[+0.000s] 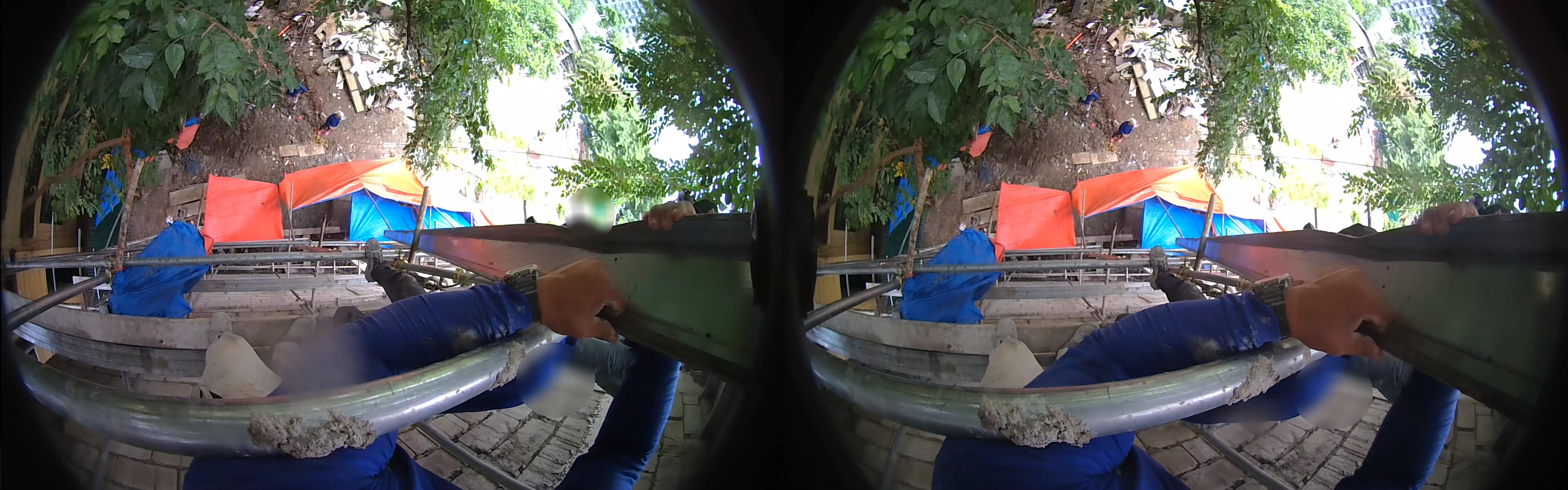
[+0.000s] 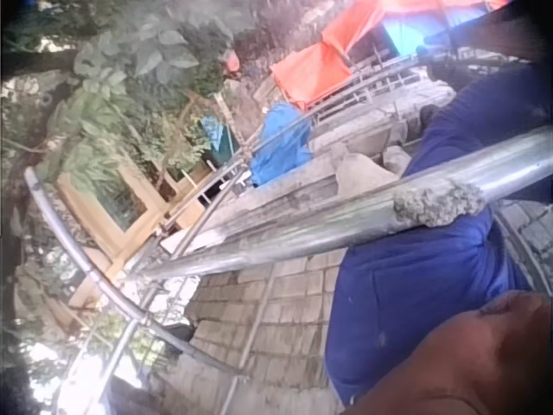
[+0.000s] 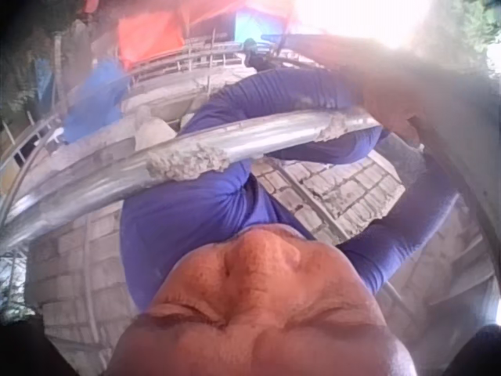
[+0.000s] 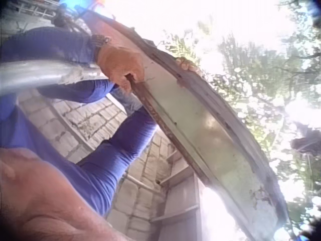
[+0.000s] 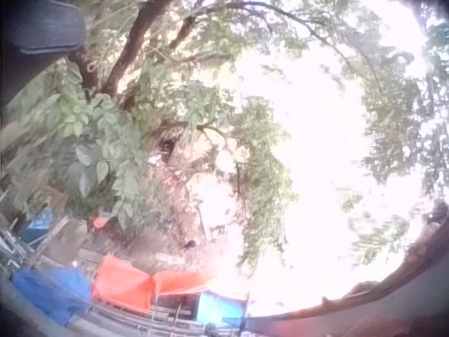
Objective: The person is assembling a metal scaffolding structure on the exterior of a building. They lift and position metal poles and wooden planks onto the scaffold frame while standing on the structure. The person works alongside another worker to secure the components.
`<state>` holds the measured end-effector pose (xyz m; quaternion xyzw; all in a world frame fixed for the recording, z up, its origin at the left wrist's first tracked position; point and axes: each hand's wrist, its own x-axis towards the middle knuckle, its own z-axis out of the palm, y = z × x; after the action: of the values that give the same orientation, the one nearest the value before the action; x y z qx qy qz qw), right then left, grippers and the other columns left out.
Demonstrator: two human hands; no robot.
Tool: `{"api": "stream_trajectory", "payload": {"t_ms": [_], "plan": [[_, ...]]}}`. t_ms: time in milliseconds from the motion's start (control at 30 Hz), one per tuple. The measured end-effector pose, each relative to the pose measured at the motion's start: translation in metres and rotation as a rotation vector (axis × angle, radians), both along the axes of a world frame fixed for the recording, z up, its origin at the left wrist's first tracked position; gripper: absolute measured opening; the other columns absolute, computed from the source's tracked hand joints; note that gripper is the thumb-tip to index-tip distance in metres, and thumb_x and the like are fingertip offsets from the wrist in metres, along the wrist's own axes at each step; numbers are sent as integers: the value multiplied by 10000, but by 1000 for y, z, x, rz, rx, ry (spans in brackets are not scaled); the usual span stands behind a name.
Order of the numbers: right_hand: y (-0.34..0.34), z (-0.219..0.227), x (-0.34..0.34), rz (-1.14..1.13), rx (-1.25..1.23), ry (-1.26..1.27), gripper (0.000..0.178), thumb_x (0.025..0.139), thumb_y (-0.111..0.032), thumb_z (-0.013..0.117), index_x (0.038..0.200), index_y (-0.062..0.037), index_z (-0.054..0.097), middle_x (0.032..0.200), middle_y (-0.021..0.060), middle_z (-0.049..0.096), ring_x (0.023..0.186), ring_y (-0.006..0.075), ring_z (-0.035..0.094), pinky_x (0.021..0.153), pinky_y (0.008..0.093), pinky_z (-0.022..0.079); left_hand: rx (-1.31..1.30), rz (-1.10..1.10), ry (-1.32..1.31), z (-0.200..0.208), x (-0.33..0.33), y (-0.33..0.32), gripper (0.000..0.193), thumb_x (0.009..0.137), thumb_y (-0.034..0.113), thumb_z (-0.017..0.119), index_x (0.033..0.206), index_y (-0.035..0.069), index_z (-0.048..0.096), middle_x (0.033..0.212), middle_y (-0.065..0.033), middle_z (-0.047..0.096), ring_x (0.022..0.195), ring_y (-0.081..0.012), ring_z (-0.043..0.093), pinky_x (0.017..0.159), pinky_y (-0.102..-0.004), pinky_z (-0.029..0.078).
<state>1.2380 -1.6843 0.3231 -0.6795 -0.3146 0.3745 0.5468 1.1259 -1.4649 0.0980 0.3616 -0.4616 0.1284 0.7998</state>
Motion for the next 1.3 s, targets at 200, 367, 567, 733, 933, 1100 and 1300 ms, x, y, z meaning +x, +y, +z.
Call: {"api": "stream_trajectory", "payload": {"t_ms": [200,367,567,733,933,1100,1300], "plan": [[29,10,27,52,-16,-23,441,1081,-398,525,1330,-42,599,1118,143,669,1089,288,597,990,456,464,-177,-34,53,8,16,-8,412,745,380,874,911,30,736,890,-173,720,882,-399,694,789,-489,539],[38,18,-7,-42,-44,-31,448,1079,-400,531,1329,-35,597,1119,150,665,1082,292,598,995,463,468,78,-184,75,-55,6,-25,479,809,465,828,937,16,721,960,-201,701,927,-411,684,806,-475,542],[43,15,1,-47,-27,-29,456,1076,-402,538,1328,-26,595,1120,158,660,1075,297,599,1001,471,474,52,-53,56,-56,10,-19,448,845,451,800,886,16,698,911,-192,684,892,-424,675,788,-492,534],[44,8,-5,-77,-11,-3,464,1073,-404,544,1327,-19,593,1121,165,655,1069,301,600,1007,477,478,25,-91,131,-63,1,-29,414,817,435,810,883,36,725,882,-190,700,870,-423,686,792,-512,536],[-1,9,-2,-186,59,-107,426,1062,-346,572,1319,-7,582,1181,169,640,1154,288,593,1080,432,467,0,-62,177,-50,0,-31,404,860,394,815,892,10,695,863,-179,669,850,-411,673,755,-486,529],[-14,-45,-21,-441,106,-188,424,1055,-338,580,1306,3,584,1175,170,645,1139,280,605,1061,419,486,-17,-163,177,4,8,-13,434,866,422,808,952,7,715,908,-193,691,889,-418,682,778,-493,538],[0,-17,-24,-359,85,-200,427,1052,-342,582,1295,10,588,1162,172,650,1113,275,614,1031,414,501,-343,-102,71,24,13,0,471,844,432,811,1064,28,712,1005,-171,707,974,-402,685,854,-487,541]]}}
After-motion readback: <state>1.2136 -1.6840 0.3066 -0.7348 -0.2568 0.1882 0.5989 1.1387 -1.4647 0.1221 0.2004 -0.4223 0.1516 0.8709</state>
